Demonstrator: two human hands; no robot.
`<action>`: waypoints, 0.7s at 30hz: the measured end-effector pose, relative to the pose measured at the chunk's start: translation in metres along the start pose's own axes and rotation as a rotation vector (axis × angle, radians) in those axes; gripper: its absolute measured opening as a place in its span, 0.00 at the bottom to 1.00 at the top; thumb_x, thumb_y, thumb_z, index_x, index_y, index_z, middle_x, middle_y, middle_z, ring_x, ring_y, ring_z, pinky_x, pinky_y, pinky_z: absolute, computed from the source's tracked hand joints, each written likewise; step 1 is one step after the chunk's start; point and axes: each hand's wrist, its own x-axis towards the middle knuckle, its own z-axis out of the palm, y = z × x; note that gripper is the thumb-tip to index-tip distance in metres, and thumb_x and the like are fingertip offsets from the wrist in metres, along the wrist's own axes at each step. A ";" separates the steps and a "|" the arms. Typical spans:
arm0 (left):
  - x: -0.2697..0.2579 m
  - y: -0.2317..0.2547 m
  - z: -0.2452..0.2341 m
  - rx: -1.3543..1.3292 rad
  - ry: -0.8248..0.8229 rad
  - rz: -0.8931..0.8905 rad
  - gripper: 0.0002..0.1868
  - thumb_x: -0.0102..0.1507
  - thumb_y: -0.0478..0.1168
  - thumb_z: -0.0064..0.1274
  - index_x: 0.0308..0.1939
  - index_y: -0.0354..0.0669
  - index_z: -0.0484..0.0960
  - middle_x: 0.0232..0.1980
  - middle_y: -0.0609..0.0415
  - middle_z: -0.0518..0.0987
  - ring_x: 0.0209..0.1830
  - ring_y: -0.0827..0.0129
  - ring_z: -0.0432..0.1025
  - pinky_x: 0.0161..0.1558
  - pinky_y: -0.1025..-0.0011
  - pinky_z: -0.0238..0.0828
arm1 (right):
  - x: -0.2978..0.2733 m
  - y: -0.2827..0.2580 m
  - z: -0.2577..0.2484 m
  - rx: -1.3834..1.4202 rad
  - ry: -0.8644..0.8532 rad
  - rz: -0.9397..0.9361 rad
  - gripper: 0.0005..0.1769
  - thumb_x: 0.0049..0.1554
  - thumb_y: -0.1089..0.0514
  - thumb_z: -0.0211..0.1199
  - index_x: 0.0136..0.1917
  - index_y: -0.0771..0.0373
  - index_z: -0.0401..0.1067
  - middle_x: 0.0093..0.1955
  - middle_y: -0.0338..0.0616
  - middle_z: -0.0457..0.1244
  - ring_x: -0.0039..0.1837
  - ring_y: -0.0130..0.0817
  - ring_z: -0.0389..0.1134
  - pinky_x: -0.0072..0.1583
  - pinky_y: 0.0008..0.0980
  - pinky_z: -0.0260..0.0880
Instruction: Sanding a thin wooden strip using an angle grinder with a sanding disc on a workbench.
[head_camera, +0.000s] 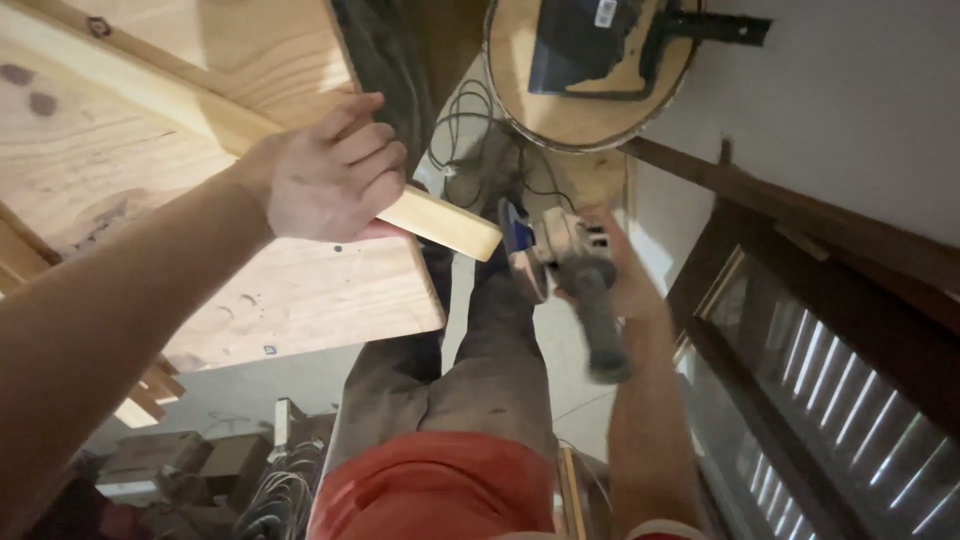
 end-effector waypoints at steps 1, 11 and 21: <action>-0.001 0.002 0.007 -0.007 0.001 0.012 0.28 0.76 0.57 0.27 0.34 0.45 0.75 0.39 0.49 0.81 0.40 0.62 0.74 0.69 0.56 0.68 | 0.000 0.014 0.014 0.003 0.013 0.001 0.46 0.43 0.57 0.77 0.71 0.60 0.58 0.64 0.43 0.62 0.63 0.33 0.66 0.71 0.35 0.60; 0.002 0.006 0.015 0.070 0.051 0.041 0.30 0.74 0.60 0.25 0.33 0.44 0.73 0.36 0.49 0.81 0.39 0.62 0.73 0.66 0.57 0.69 | -0.009 0.086 0.160 1.920 0.220 0.307 0.25 0.54 0.39 0.62 0.55 0.58 0.70 0.52 0.47 0.65 0.53 0.41 0.69 0.55 0.38 0.73; 0.015 0.005 0.010 0.020 0.071 0.064 0.31 0.73 0.61 0.35 0.31 0.39 0.76 0.35 0.48 0.81 0.34 0.61 0.76 0.55 0.56 0.75 | -0.058 0.258 0.175 0.658 0.733 0.539 0.27 0.55 0.56 0.61 0.67 0.58 0.63 0.59 0.45 0.65 0.58 0.36 0.69 0.65 0.35 0.67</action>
